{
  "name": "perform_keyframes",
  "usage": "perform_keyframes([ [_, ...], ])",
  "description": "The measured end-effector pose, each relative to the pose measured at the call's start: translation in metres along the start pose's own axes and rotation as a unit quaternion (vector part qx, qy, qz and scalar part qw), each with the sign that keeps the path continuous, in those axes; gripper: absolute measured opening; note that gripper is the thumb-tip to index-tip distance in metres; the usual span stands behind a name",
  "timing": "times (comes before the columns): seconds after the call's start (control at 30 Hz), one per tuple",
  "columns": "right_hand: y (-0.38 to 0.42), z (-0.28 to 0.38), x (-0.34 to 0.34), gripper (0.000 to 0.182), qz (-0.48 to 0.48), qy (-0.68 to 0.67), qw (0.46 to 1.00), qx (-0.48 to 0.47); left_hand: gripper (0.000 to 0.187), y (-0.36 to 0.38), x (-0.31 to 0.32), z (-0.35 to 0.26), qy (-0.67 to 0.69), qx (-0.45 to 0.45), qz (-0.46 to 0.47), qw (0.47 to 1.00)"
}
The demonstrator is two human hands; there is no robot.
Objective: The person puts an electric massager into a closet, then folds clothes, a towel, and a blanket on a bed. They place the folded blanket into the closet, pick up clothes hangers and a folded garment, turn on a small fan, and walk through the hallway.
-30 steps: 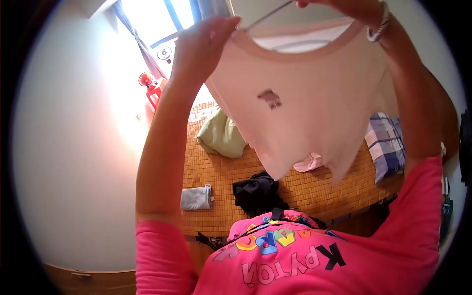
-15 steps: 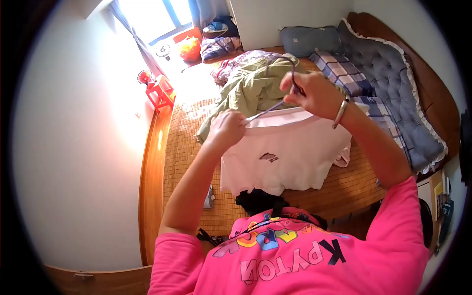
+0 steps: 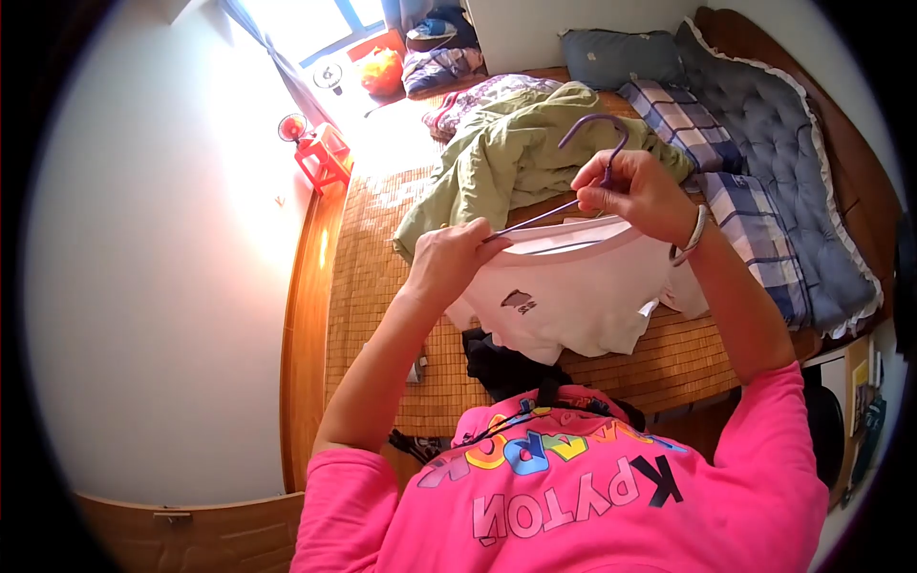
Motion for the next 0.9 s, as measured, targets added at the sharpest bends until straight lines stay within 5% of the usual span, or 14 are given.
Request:
perform_keyframes([
  [0.03, 0.004, 0.006, -0.005, 0.032, 0.028, 0.087, 0.996, 0.018, 0.032, -0.002, -0.007, -0.002, -0.004, -0.019, 0.002, 1.0],
  [0.07, 0.008, 0.008, -0.01, 0.032, 0.026, 0.088, 0.996, 0.019, 0.032, -0.002, -0.012, -0.003, -0.007, -0.039, 0.004, 0.999],
  [0.13, 0.022, 0.012, -0.021, 0.06, 0.091, 0.21, 0.96, -0.161, 0.033, -0.003, -0.022, -0.004, -0.009, -0.009, -0.031, 0.999],
  [0.17, 0.028, 0.003, -0.036, 0.082, 0.093, 0.269, 0.95, -0.13, 0.034, -0.004, -0.03, -0.004, -0.023, -0.009, -0.065, 0.998],
  [0.2, 0.042, -0.002, -0.05, 0.068, 0.089, 0.321, 0.943, -0.016, 0.034, -0.004, -0.034, -0.001, -0.037, -0.008, -0.099, 0.994],
  [0.27, 0.062, -0.016, -0.048, 0.048, 0.107, -0.01, 0.984, 0.144, 0.033, -0.003, -0.031, 0.003, -0.035, 0.005, -0.091, 0.995],
  [0.3, 0.072, -0.013, -0.037, 0.027, 0.062, 0.109, 0.991, 0.034, 0.034, -0.003, -0.024, -0.004, -0.053, 0.028, -0.055, 0.997],
  [0.37, 0.085, -0.054, 0.008, 0.02, 0.045, -0.074, 0.995, 0.04, 0.045, 0.004, -0.009, -0.023, -0.045, 0.099, 0.019, 0.994],
  [0.4, 0.091, -0.057, 0.028, 0.022, 0.051, 0.032, 0.992, 0.109, 0.048, 0.013, -0.001, -0.037, -0.053, 0.113, 0.061, 0.99],
  [0.53, 0.127, -0.088, 0.082, 0.029, 0.041, 0.082, 0.992, 0.088, 0.023, 0.065, 0.058, -0.05, 0.123, 0.124, 0.196, 0.965],
  [0.57, 0.142, -0.085, 0.089, 0.029, 0.008, -0.003, 0.997, 0.081, 0.022, 0.072, 0.058, -0.051, 0.113, 0.147, 0.179, 0.966],
  [0.6, 0.155, -0.093, 0.087, 0.027, -0.002, 0.135, 0.991, -0.008, 0.022, 0.076, 0.058, -0.046, 0.12, 0.157, 0.185, 0.963],
  [0.7, 0.204, -0.124, 0.074, 0.024, -0.065, 0.261, 0.958, 0.096, 0.018, 0.08, 0.051, -0.016, 0.095, 0.067, 0.105, 0.988],
  [0.9, 0.219, -0.073, 0.059, 0.019, -0.192, 0.163, 0.967, 0.039, 0.011, 0.044, 0.005, -0.008, 0.063, 0.048, 0.007, 0.997],
])
Point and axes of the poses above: each hand's wrist, its own y-axis away from the middle knuckle, its own x-axis out of the palm, z = x × y, the point moved 2 cm from there along -y, towards the middle knuckle, and after that the axes turned 12 degrees about -y, right-handed, at the moved point
